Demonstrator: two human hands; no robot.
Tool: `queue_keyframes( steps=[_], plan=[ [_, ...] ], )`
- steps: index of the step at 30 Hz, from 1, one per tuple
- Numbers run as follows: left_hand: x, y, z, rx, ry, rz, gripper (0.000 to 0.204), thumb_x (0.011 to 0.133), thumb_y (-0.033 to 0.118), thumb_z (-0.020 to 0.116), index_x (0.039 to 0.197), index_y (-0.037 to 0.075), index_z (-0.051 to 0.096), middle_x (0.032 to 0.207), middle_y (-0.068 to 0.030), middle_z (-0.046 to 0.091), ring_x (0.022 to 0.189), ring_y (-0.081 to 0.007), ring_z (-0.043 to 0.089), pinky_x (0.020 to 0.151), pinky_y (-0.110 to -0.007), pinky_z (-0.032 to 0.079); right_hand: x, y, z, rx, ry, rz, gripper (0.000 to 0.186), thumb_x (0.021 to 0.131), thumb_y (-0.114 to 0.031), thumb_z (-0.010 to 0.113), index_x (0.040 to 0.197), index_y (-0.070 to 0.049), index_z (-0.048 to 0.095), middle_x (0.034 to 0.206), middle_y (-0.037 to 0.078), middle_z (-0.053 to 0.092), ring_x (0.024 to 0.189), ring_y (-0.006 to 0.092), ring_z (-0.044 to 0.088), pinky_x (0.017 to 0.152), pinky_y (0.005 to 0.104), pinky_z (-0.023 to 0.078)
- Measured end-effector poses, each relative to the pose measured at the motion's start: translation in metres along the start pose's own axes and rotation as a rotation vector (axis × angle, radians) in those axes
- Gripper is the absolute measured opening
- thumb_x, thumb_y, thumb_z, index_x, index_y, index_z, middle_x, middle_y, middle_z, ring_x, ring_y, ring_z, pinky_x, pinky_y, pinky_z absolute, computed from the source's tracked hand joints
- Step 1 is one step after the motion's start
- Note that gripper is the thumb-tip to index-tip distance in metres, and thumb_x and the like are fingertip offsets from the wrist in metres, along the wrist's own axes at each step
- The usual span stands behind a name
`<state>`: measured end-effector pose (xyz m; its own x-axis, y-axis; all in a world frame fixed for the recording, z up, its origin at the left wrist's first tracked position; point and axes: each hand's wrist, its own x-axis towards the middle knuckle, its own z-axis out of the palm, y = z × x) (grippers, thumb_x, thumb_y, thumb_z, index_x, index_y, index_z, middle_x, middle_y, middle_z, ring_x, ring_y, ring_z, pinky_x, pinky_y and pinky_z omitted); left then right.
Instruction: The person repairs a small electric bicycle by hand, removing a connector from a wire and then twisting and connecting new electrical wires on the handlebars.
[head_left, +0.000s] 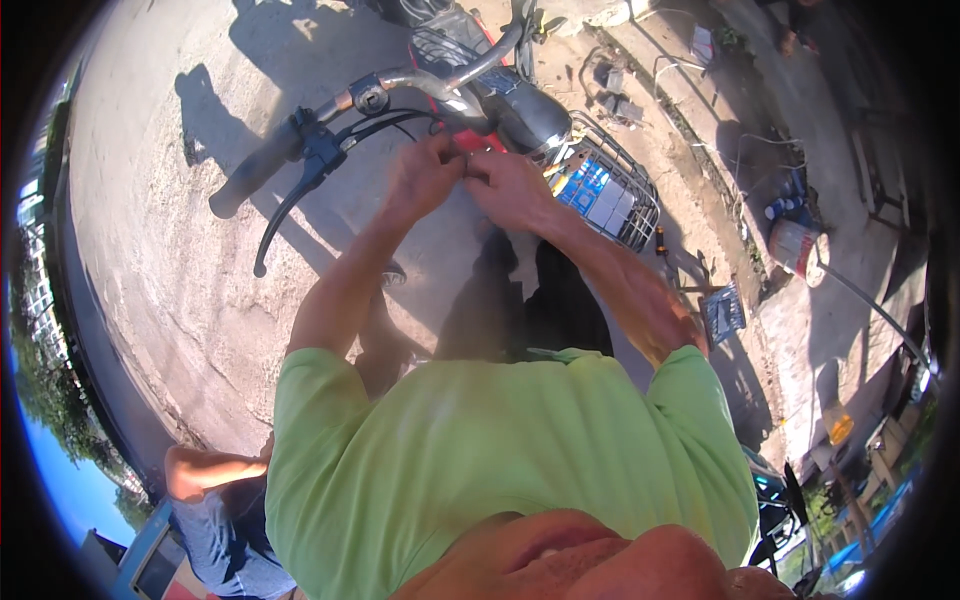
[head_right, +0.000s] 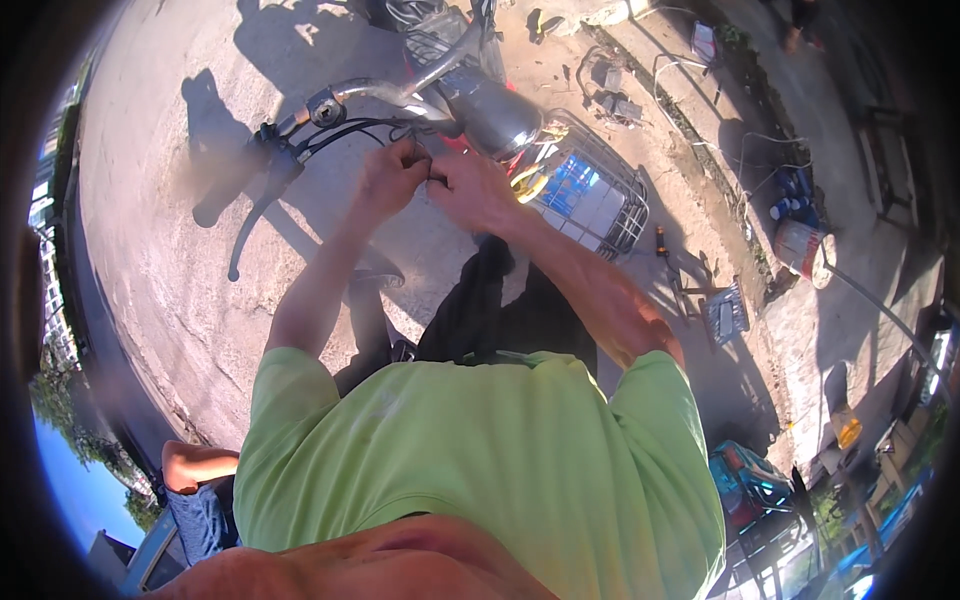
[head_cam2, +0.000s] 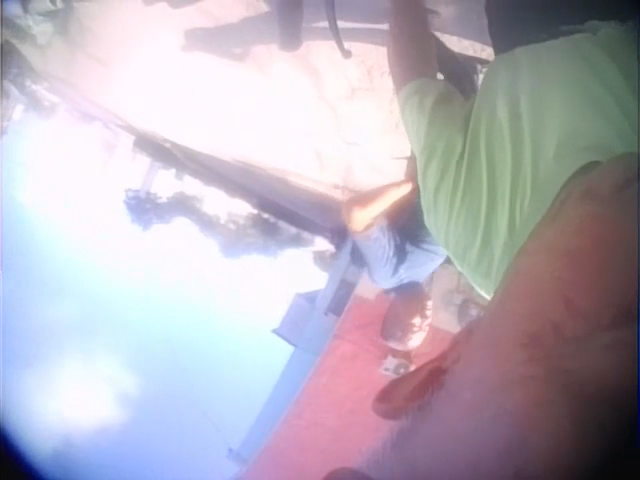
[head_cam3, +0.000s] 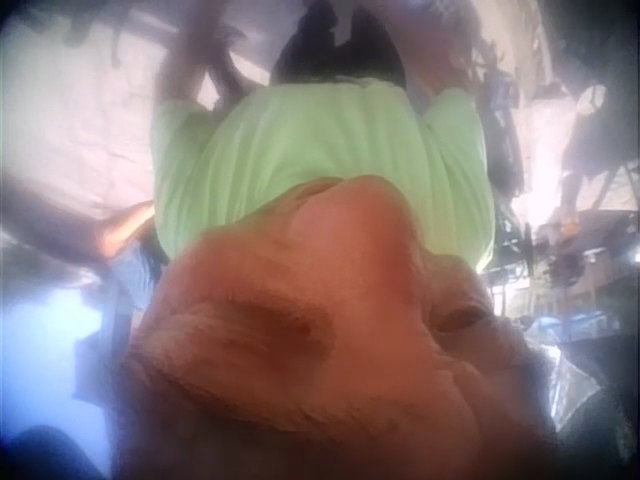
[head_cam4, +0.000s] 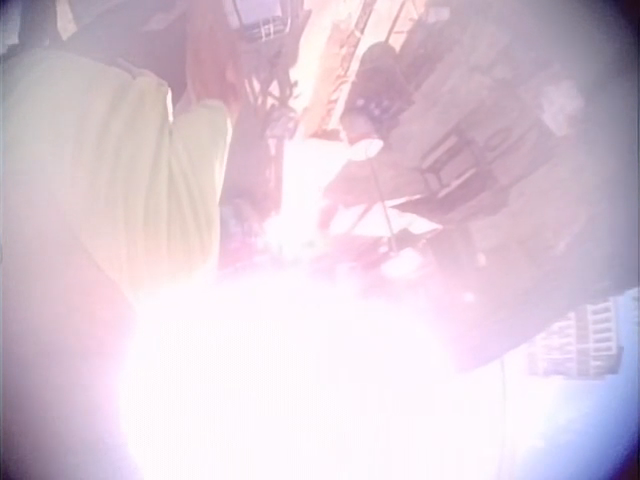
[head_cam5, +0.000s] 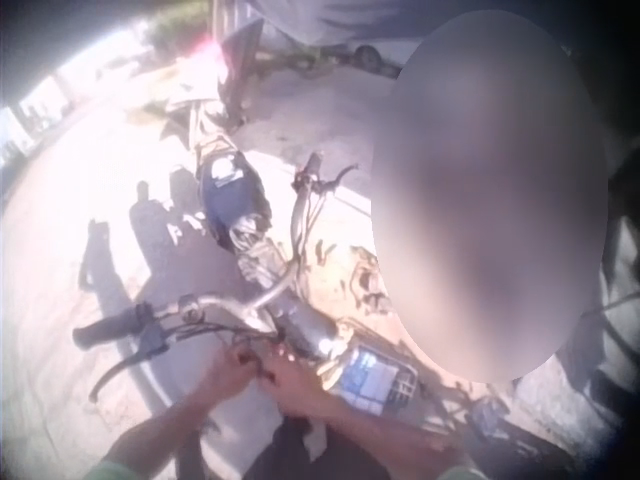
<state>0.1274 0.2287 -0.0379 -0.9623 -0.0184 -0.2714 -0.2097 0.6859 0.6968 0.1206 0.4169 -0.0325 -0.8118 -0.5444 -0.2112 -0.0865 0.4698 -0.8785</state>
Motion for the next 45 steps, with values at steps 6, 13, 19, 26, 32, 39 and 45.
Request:
queue_keyframes(
  steps=[6,13,19,26,32,39,45],
  plan=[
    [0.03,-0.027,-0.019,-0.31,-0.072,-0.084,0.026,0.085,0.02,0.071,0.099,-0.002,0.072,0.074,-0.009,0.068,0.069,-0.0179,0.064,0.064,-0.036,0.05,-0.061,-0.086,0.003,0.374,-0.168,-0.26,0.022,0.085,-0.022,0.066,0.092,-0.002,0.069,0.076,0.014,0.065,0.071,0.028,0.065,0.068,0.0403,0.052],
    [0.001,-0.015,-0.023,-0.52,-0.21,-0.18,0.021,0.087,0.022,0.076,0.089,0.003,0.068,0.073,-0.0012,0.059,0.068,-0.0114,0.054,0.063,-0.028,0.042,-0.074,-0.014,-0.02,0.541,-0.22,0.273,0.018,0.093,-0.018,0.067,0.098,-0.001,0.067,0.074,0.002,0.063,0.062,0.008,0.058,0.054,0.0279,0.047],
    [0.003,-0.012,-0.008,-0.535,-0.187,-0.238,0.032,0.08,0.031,0.084,0.089,0.003,0.069,0.072,-0.0019,0.058,0.066,-0.0115,0.052,0.059,-0.03,0.04,-0.088,0.01,0.016,0.64,-0.188,0.317,0.02,0.093,-0.019,0.066,0.097,0.001,0.067,0.075,0.004,0.064,0.062,0.0101,0.059,0.054,0.0267,0.047],
    [0.005,-0.021,-0.003,-0.435,-0.177,-0.222,0.036,0.08,0.034,0.084,0.09,0.002,0.069,0.075,-0.0043,0.062,0.069,-0.0122,0.056,0.063,-0.031,0.044,-0.094,0.019,0.023,0.607,-0.123,0.35,0.013,0.094,-0.013,0.063,0.093,-0.001,0.068,0.072,-0.002,0.058,0.061,0.0054,0.049,0.056,0.0237,0.039],
    [-0.006,-0.007,-0.021,-0.677,-0.273,-0.285,0.025,0.093,0.026,0.072,0.101,0.003,0.07,0.085,-0.0022,0.063,0.077,-0.0124,0.057,0.074,-0.029,0.048,-0.089,0.024,0.023,0.747,-0.07,0.482,0.016,0.093,-0.018,0.063,0.095,-0.002,0.066,0.072,0.0,0.056,0.06,0.0078,0.05,0.054,0.0241,0.042],
    [-0.011,-0.021,-0.024,-1.083,-0.215,-0.42,0.029,0.101,0.027,0.063,0.116,0.002,0.068,0.104,-0.0067,0.068,0.093,-0.0165,0.066,0.085,-0.032,0.055,-0.075,0.043,0.032,0.88,-0.07,0.4,0.018,0.096,-0.018,0.061,0.096,-0.001,0.065,0.071,-0.002,0.055,0.059,0.0059,0.048,0.053,0.0234,0.037],
    [-0.013,-0.027,-0.017,-1.101,-0.142,-0.431,0.028,0.1,0.024,0.064,0.117,0.002,0.068,0.105,-0.0071,0.069,0.094,-0.0175,0.066,0.082,-0.033,0.057,-0.032,0.03,0.03,1.029,-0.021,0.48,0.017,0.097,-0.019,0.066,0.096,-0.002,0.066,0.071,-0.002,0.055,0.06,0.0058,0.048,0.053,0.0241,0.037]
  ],
)
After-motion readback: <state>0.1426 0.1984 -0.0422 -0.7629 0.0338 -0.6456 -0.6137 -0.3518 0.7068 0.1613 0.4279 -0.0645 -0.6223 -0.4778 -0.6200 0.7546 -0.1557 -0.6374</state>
